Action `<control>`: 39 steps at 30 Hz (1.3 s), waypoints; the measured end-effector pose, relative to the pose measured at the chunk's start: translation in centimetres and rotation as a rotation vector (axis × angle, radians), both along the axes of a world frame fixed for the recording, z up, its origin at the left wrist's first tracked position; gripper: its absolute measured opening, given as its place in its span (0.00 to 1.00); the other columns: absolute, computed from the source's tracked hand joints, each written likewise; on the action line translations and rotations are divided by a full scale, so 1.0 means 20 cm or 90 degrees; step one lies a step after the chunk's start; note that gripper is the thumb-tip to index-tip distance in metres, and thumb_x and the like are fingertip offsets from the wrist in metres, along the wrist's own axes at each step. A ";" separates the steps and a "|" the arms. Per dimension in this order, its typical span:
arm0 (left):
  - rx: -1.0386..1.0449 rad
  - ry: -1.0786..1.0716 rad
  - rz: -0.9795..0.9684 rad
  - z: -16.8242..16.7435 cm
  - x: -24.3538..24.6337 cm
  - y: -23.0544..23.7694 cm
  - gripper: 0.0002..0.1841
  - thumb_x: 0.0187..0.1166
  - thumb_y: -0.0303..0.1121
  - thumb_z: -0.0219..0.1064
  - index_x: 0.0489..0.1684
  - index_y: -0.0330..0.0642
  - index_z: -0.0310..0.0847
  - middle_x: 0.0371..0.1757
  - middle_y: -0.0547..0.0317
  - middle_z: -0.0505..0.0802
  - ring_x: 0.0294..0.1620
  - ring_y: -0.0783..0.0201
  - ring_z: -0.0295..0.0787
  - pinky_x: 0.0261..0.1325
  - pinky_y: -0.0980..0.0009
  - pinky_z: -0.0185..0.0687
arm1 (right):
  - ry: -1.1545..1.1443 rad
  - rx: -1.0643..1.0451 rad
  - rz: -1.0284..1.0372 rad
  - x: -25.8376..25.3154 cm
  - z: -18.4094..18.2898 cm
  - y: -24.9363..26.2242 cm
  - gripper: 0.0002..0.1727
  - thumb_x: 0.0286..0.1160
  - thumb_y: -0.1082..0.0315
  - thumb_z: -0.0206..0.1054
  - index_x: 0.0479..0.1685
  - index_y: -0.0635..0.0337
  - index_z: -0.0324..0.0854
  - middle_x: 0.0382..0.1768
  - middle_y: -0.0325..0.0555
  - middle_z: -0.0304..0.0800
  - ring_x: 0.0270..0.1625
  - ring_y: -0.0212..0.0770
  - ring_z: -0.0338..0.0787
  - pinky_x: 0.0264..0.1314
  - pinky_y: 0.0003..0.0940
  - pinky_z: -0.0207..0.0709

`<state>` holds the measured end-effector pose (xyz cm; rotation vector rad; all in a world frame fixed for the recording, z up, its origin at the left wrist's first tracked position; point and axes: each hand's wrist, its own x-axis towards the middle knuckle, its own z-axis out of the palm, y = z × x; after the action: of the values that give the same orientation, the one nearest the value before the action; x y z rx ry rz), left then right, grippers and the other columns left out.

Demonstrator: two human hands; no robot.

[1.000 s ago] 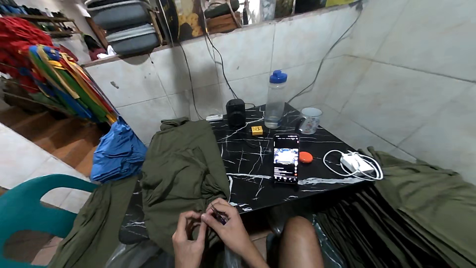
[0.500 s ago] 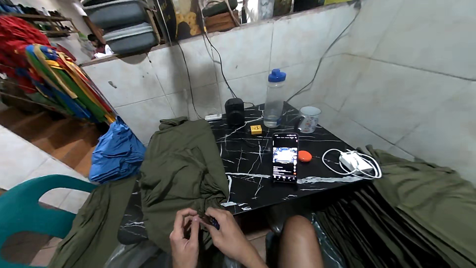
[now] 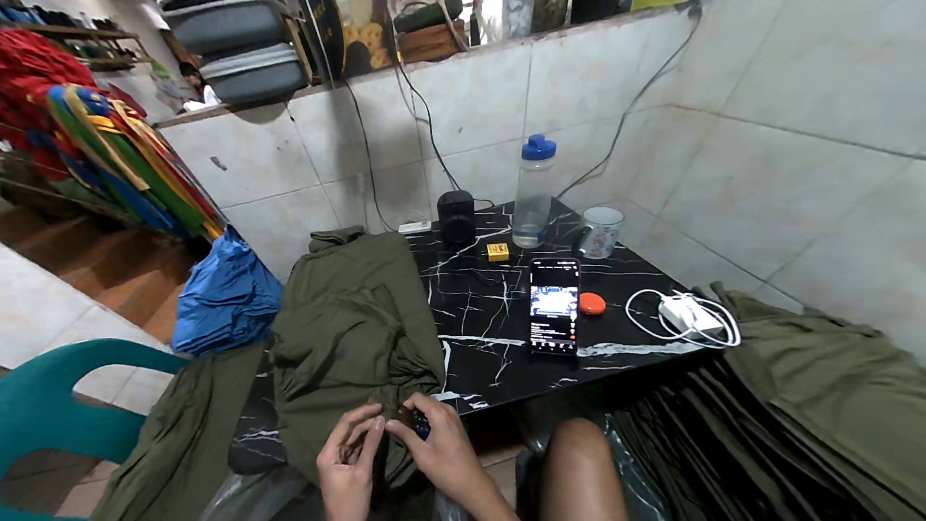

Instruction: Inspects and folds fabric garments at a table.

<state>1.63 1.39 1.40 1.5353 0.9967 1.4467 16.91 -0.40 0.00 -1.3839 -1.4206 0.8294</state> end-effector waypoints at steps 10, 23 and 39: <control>-0.003 -0.010 0.012 -0.02 0.00 0.02 0.11 0.74 0.18 0.68 0.52 0.29 0.87 0.47 0.53 0.96 0.39 0.66 0.95 0.45 0.72 0.94 | -0.017 0.044 0.064 0.00 0.01 0.00 0.12 0.82 0.63 0.60 0.43 0.63 0.84 0.38 0.50 0.87 0.44 0.44 0.88 0.51 0.44 0.81; 0.057 0.047 -0.052 -0.06 -0.01 0.04 0.19 0.63 0.18 0.76 0.57 0.29 0.90 0.56 0.49 0.95 0.48 0.62 0.96 0.54 0.68 0.94 | -0.009 0.132 0.000 0.01 -0.01 0.00 0.11 0.76 0.62 0.69 0.35 0.62 0.86 0.35 0.46 0.89 0.38 0.38 0.88 0.44 0.37 0.82; 0.162 0.168 -0.025 -0.13 0.02 0.09 0.16 0.62 0.22 0.73 0.50 0.39 0.93 0.52 0.57 0.95 0.49 0.67 0.94 0.49 0.72 0.94 | -0.056 0.235 0.050 0.00 -0.03 -0.01 0.09 0.70 0.63 0.76 0.37 0.61 0.89 0.35 0.45 0.91 0.38 0.37 0.91 0.42 0.36 0.86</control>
<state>2.01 3.15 -1.28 1.9594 0.9530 1.4091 16.83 -0.60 -0.68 -1.0980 -1.6116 0.5259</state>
